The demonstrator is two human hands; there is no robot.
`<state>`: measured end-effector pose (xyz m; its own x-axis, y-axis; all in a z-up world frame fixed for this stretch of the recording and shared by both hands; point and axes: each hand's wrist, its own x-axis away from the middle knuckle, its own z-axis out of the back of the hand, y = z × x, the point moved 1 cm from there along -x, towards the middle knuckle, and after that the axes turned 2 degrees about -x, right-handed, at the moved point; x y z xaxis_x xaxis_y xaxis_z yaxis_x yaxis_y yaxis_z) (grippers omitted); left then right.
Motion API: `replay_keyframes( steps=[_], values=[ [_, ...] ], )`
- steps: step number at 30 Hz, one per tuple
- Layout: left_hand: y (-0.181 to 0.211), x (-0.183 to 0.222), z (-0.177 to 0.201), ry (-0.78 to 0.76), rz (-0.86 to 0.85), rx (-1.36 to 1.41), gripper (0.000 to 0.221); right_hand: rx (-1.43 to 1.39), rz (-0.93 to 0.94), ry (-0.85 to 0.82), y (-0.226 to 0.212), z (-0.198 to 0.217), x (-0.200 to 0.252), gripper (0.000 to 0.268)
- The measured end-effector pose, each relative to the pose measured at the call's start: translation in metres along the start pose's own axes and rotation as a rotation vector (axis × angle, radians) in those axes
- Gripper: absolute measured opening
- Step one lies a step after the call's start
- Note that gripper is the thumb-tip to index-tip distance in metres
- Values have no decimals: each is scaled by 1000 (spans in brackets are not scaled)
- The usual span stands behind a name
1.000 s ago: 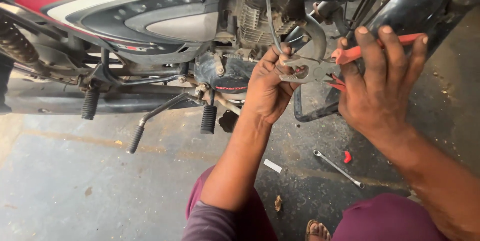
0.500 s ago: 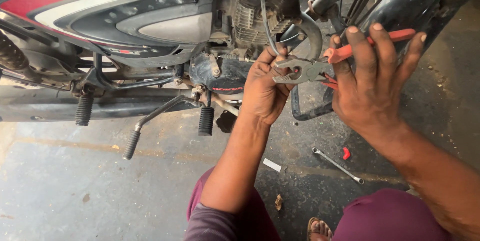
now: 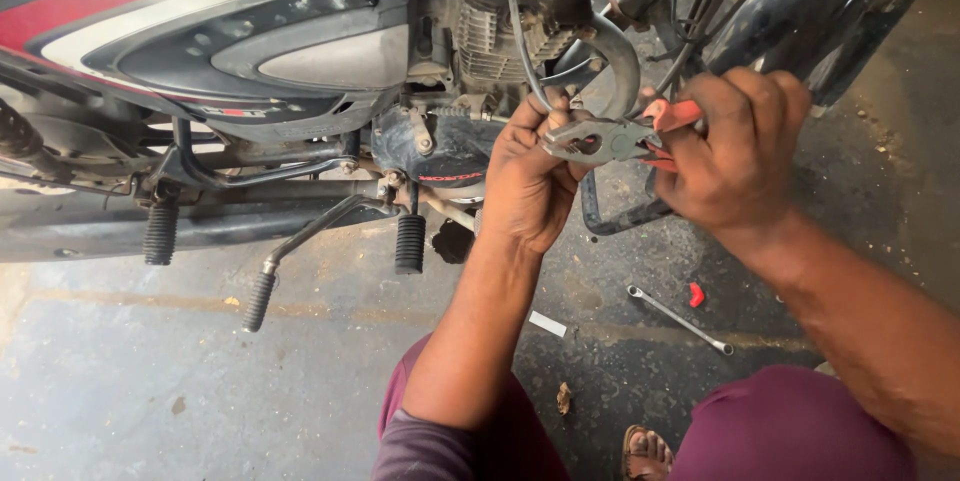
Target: The recorder is replacing or inspecting the spark plug on a motorcycle.
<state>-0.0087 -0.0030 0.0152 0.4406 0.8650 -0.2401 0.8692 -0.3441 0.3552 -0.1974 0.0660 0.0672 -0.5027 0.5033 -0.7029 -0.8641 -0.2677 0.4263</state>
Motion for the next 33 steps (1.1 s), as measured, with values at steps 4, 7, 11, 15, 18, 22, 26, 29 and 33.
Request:
replay_keyframes(
  steps=[4, 7, 11, 15, 18, 22, 26, 29, 33],
  values=[
    [5, 3, -4, 67, -13, -90, 28, 5, 24, -27, 4, 5, -2, 22],
    [5, 5, -3, 78, -23, -131, 17, 92, 120, 31, 0, 25, -37, 22],
    [4, 5, -1, 61, -33, -137, 19, 26, 142, 2, 18, 13, -21, 30],
    [7, 5, -3, 63, -25, -138, 17, -85, 105, -5, 8, 24, -37, 18],
    [7, 4, -7, 24, -9, -82, 18, -182, 1, 1, 4, 10, -17, 17],
    [4, 3, -7, -14, -8, 16, 25, -339, -137, -24, -3, 11, -12, 23],
    [2, 2, -12, -3, -10, 11, 21, -350, -175, -42, -7, 14, -16, 20],
    [-4, 2, -11, 3, -15, 36, 18, -372, -216, -37, -13, 18, -22, 18],
    [-2, -1, -8, 64, -74, 25, 14, -512, -368, -131, -38, 42, -31, 25]
  ],
)
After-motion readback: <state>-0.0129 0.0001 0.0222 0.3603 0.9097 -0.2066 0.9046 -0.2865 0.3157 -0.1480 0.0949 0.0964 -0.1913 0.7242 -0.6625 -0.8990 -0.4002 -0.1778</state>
